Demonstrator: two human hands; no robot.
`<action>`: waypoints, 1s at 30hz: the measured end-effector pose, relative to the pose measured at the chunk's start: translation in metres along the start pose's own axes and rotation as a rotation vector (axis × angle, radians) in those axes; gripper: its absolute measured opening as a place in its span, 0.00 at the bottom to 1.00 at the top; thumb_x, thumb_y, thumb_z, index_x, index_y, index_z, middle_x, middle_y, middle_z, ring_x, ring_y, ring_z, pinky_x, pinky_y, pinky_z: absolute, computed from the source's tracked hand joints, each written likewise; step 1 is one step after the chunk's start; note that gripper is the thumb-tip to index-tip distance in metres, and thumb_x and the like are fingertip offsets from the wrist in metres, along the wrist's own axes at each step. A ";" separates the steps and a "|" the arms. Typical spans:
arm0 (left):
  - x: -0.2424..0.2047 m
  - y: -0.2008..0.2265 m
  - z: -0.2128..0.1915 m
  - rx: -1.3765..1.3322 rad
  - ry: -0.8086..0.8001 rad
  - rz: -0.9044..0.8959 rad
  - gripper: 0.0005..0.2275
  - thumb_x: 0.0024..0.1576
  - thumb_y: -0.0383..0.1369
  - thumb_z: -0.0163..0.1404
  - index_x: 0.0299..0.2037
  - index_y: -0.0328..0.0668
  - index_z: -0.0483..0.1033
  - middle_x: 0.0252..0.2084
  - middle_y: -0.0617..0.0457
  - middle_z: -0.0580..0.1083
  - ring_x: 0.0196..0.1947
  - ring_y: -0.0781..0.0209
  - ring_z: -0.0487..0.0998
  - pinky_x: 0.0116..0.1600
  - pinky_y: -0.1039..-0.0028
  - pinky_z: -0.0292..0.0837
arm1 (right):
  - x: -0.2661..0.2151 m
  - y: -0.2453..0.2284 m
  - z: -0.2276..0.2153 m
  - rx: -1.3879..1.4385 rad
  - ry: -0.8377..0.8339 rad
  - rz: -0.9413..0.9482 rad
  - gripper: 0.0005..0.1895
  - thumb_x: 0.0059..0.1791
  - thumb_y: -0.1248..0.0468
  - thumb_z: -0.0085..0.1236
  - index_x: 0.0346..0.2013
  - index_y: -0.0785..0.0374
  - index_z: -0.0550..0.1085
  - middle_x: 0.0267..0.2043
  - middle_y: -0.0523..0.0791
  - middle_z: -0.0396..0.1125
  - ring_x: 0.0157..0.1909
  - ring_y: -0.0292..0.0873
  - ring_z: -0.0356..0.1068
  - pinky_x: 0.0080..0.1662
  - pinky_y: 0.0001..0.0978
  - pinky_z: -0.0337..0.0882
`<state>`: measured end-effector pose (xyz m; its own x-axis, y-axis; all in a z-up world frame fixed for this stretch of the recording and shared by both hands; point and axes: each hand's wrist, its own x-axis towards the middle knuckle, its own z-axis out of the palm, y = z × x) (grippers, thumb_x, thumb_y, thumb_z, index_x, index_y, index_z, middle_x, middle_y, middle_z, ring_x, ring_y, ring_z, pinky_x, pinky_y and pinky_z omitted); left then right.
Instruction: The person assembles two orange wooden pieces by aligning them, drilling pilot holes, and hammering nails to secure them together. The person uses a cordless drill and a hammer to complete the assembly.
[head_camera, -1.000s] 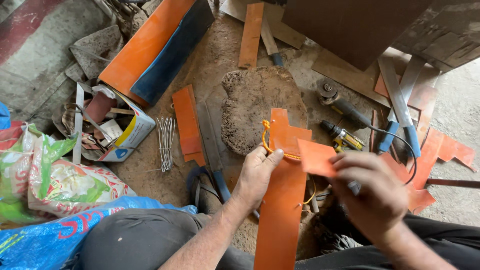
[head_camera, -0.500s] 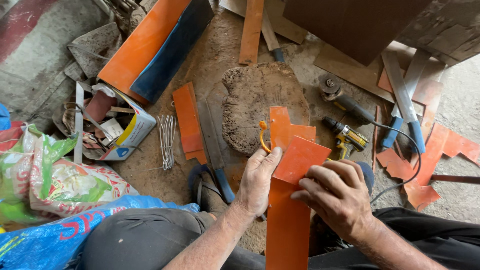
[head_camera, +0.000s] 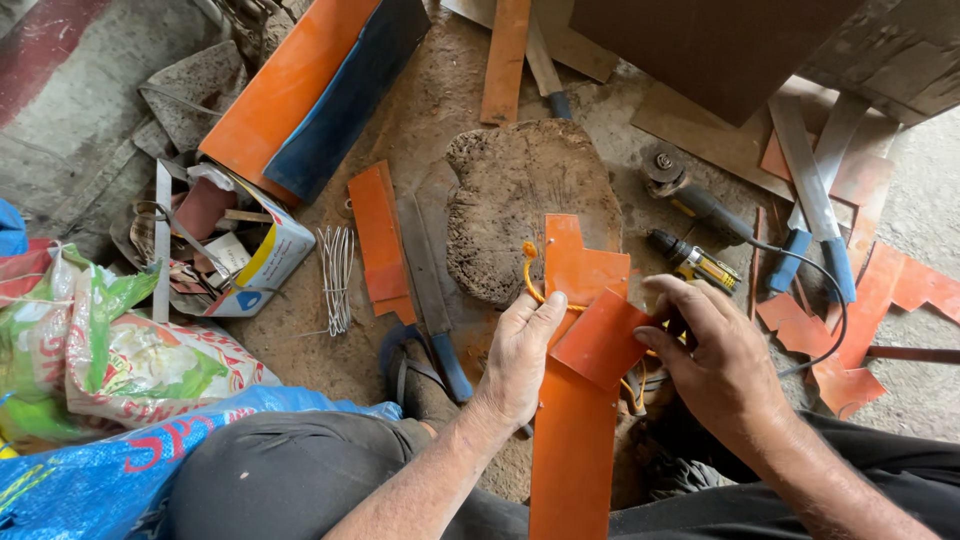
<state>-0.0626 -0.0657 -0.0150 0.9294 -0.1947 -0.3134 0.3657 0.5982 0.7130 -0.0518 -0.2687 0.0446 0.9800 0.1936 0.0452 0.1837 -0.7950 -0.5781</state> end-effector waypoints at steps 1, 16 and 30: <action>0.001 0.000 0.000 -0.027 0.006 0.002 0.14 0.67 0.35 0.44 0.58 0.36 0.72 0.52 0.54 0.75 0.51 0.68 0.74 0.58 0.72 0.70 | 0.001 0.006 0.003 0.133 -0.049 0.052 0.24 0.44 0.65 0.65 0.54 0.63 0.72 0.39 0.47 0.71 0.41 0.45 0.72 0.43 0.37 0.73; -0.004 0.002 0.000 0.030 -0.005 0.020 0.17 0.70 0.39 0.44 0.58 0.32 0.72 0.51 0.52 0.74 0.51 0.66 0.72 0.58 0.72 0.70 | -0.005 0.032 0.017 0.830 -0.197 0.583 0.09 0.48 0.65 0.60 0.43 0.65 0.77 0.31 0.40 0.70 0.28 0.32 0.64 0.31 0.26 0.66; -0.015 -0.001 0.005 0.421 -0.027 0.038 0.16 0.64 0.40 0.52 0.55 0.37 0.73 0.47 0.57 0.77 0.48 0.71 0.73 0.56 0.77 0.71 | -0.015 0.023 0.022 0.715 -0.246 0.524 0.12 0.48 0.62 0.60 0.44 0.64 0.78 0.31 0.40 0.74 0.29 0.29 0.66 0.30 0.24 0.65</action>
<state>-0.0764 -0.0672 -0.0074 0.9417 -0.2020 -0.2691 0.3136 0.2369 0.9195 -0.0637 -0.2773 0.0126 0.8659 0.0909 -0.4919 -0.4502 -0.2871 -0.8455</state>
